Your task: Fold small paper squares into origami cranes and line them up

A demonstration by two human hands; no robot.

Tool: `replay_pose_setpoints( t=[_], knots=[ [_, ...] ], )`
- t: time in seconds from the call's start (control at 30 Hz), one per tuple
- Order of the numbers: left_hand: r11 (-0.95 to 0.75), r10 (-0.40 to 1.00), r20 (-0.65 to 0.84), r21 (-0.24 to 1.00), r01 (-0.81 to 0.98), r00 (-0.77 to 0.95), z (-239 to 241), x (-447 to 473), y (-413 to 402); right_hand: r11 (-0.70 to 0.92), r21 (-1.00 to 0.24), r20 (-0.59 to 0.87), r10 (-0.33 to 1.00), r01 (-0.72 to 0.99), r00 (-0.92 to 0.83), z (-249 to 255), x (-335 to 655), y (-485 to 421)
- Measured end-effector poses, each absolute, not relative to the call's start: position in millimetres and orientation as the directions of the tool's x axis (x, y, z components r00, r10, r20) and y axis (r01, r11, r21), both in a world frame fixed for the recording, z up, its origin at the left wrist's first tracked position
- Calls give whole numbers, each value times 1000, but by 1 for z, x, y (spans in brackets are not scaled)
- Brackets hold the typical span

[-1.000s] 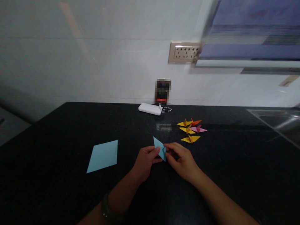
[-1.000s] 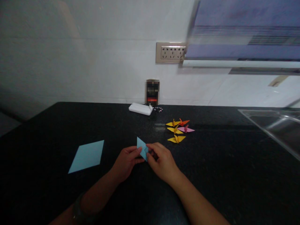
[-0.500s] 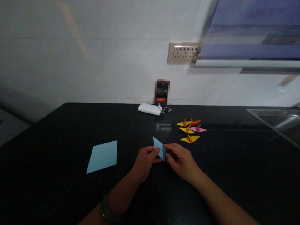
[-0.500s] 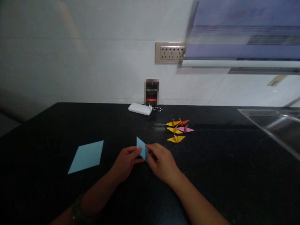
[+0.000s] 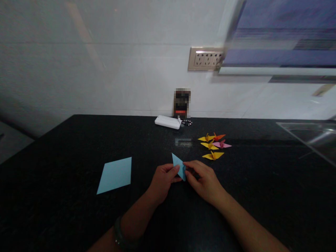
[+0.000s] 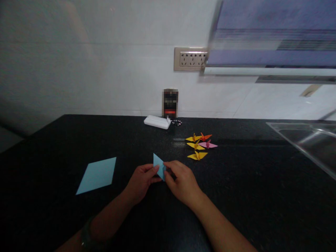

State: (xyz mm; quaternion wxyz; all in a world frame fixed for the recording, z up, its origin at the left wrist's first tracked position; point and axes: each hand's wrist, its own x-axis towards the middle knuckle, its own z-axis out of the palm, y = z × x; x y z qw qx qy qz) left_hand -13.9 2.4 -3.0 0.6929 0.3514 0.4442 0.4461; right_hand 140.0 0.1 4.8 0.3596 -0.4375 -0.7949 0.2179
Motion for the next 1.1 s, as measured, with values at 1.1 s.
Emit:
replay_pose_setpoints(
  t=[1.1],
  knots=[
    [316,936,-256,913,-258,243,-6,-14,2,551,-539,396,833,637,-385,7,140,-2]
  ],
)
